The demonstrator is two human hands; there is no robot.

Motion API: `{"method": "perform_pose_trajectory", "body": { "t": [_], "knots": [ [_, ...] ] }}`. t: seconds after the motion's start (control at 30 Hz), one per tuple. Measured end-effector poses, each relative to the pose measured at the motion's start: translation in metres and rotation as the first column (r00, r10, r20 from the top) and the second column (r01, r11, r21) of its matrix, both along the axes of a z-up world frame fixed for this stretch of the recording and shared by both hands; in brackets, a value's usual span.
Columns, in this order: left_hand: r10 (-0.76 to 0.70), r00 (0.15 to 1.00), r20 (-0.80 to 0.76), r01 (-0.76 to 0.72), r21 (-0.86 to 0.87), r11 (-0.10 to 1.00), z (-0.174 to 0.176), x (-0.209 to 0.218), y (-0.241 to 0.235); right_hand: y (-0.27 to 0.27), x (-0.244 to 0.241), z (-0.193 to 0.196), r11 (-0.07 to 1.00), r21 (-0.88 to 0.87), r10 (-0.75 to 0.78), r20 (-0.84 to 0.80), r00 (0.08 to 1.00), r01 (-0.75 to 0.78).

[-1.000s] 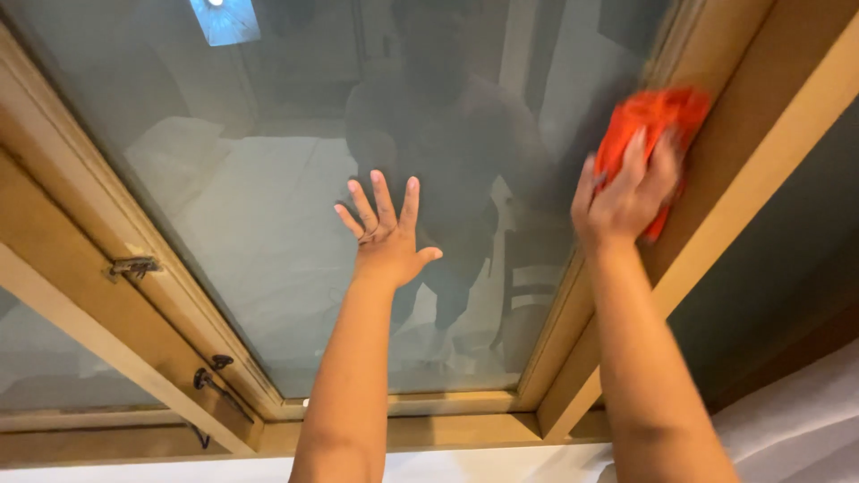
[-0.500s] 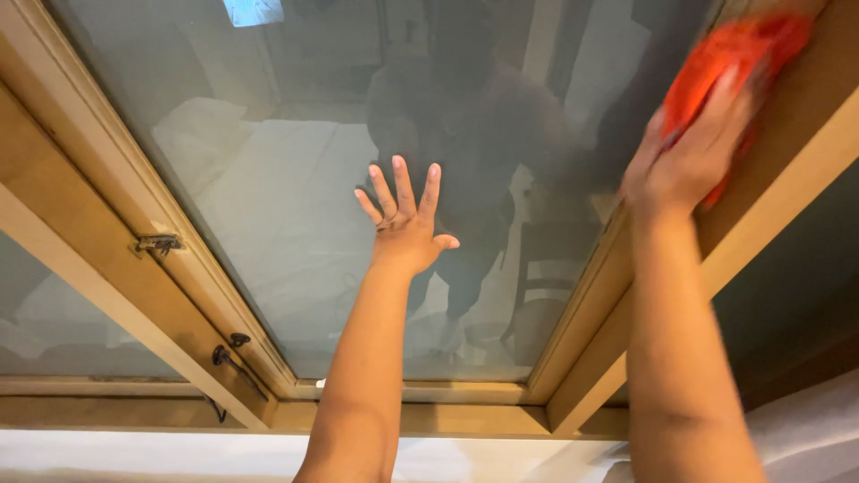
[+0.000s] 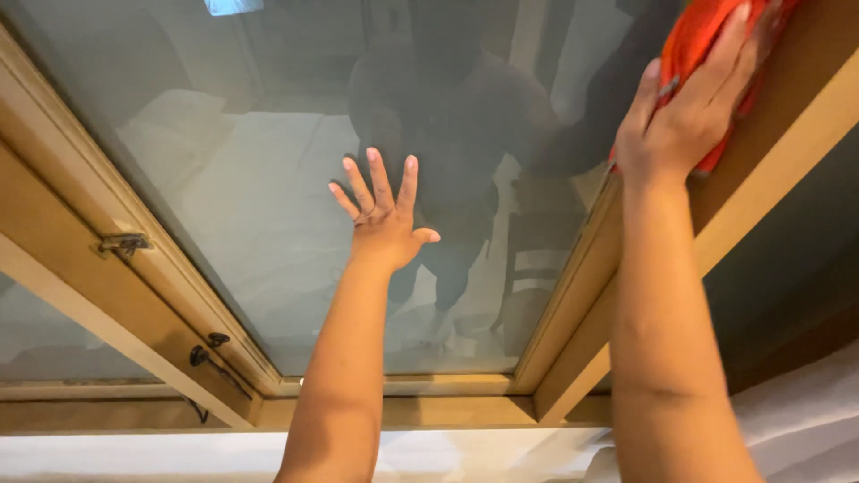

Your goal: Cleaning a glass window and its wooden frame using a cleaning spray and an orange cloth.

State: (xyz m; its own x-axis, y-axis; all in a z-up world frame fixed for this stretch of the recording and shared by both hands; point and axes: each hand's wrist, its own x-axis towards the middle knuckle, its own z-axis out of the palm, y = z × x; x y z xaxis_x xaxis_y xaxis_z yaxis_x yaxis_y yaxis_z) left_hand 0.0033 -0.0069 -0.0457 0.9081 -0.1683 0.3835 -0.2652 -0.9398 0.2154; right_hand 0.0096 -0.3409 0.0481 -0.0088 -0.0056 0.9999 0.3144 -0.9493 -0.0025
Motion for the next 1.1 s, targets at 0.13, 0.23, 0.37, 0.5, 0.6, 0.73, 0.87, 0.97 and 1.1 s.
{"method": "perform_pose_trajectory", "body": {
  "t": [0.13,0.23,0.37,0.5,0.6,0.73,0.87,0.97,1.1],
  "knots": [
    [0.013,0.999,-0.044,-0.015,-0.036,0.999,0.003,-0.006,-0.007,-0.001,0.004,-0.086,0.999,0.033,-0.022,-0.001,1.0,0.022],
    [0.016,0.996,-0.084,-0.022,-0.076,0.997,-0.008,-0.003,-0.009,-0.011,0.006,-0.158,0.996,0.005,-0.083,-0.079,0.993,0.084],
    [-0.006,0.996,-0.092,-0.001,-0.083,0.997,-0.013,-0.002,-0.008,-0.007,-0.009,-0.11,0.997,-0.048,-0.064,-0.036,0.997,0.063],
    [0.003,0.992,-0.128,-0.01,-0.055,0.998,-0.009,-0.005,-0.008,-0.011,-0.004,-0.046,1.0,0.009,0.026,-0.098,0.995,-0.025],
    [0.01,0.991,-0.132,-0.016,-0.039,0.999,-0.008,-0.009,-0.009,-0.006,-0.002,-0.045,1.0,0.007,0.007,-0.065,0.998,-0.007],
    [-0.017,0.997,-0.078,0.016,-0.017,1.0,-0.017,-0.004,-0.005,0.0,0.003,-0.128,0.995,0.006,-0.096,-0.039,0.995,0.097],
    [-0.027,0.998,-0.064,0.027,-0.009,1.0,-0.015,-0.003,-0.006,-0.006,0.002,-0.126,0.995,-0.048,-0.085,0.004,0.996,0.085],
    [-0.022,0.995,-0.102,0.021,-0.007,1.0,-0.014,-0.006,-0.005,-0.007,-0.006,-0.065,1.0,0.0,0.015,-0.038,0.999,-0.015],
    [-0.018,0.994,-0.109,0.016,-0.017,1.0,-0.015,-0.004,-0.005,-0.011,-0.003,-0.012,0.999,-0.04,0.02,-0.01,1.0,-0.02]
  ]
}}
